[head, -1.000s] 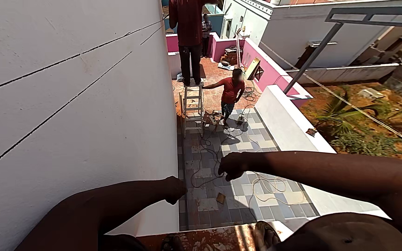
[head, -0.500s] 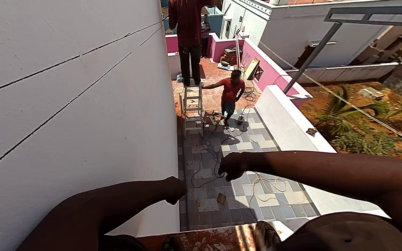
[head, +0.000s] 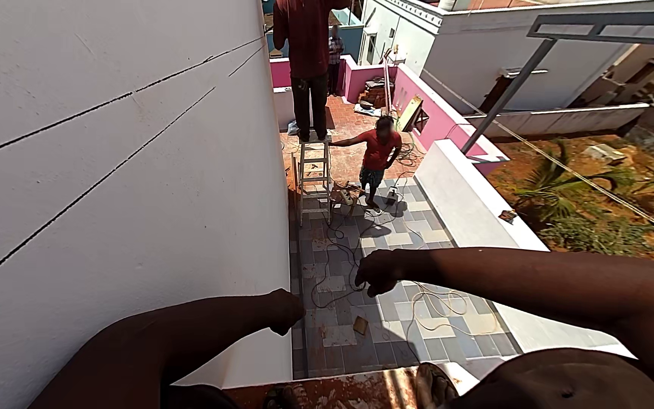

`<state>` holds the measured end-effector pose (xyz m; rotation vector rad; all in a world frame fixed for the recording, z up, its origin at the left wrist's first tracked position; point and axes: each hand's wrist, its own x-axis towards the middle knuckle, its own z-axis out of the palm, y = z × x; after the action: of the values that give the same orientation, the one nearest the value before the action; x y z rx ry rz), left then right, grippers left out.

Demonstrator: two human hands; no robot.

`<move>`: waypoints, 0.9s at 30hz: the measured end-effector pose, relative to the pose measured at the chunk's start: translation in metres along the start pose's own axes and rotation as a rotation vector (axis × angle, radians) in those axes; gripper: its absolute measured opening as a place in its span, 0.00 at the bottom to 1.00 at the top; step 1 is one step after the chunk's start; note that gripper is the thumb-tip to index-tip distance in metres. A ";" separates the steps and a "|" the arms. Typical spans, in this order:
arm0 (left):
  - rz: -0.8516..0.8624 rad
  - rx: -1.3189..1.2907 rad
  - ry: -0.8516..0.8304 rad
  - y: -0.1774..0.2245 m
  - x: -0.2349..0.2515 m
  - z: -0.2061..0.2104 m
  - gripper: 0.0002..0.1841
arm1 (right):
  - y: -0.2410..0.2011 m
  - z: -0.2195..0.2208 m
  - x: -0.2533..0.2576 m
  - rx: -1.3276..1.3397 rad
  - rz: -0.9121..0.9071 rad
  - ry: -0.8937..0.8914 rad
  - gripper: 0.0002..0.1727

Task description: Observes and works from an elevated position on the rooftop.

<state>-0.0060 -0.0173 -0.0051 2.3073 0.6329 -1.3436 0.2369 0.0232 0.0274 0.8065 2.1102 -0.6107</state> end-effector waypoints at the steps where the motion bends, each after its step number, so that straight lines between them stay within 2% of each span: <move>1: -0.002 0.000 0.001 0.000 0.000 0.000 0.23 | 0.000 0.000 0.000 0.000 0.002 0.001 0.23; 27: -0.009 0.009 -0.006 0.002 -0.002 -0.002 0.24 | -0.002 -0.002 -0.001 -0.006 0.015 -0.020 0.24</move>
<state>-0.0046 -0.0179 -0.0021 2.3093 0.6368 -1.3598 0.2352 0.0225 0.0293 0.8086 2.0853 -0.6020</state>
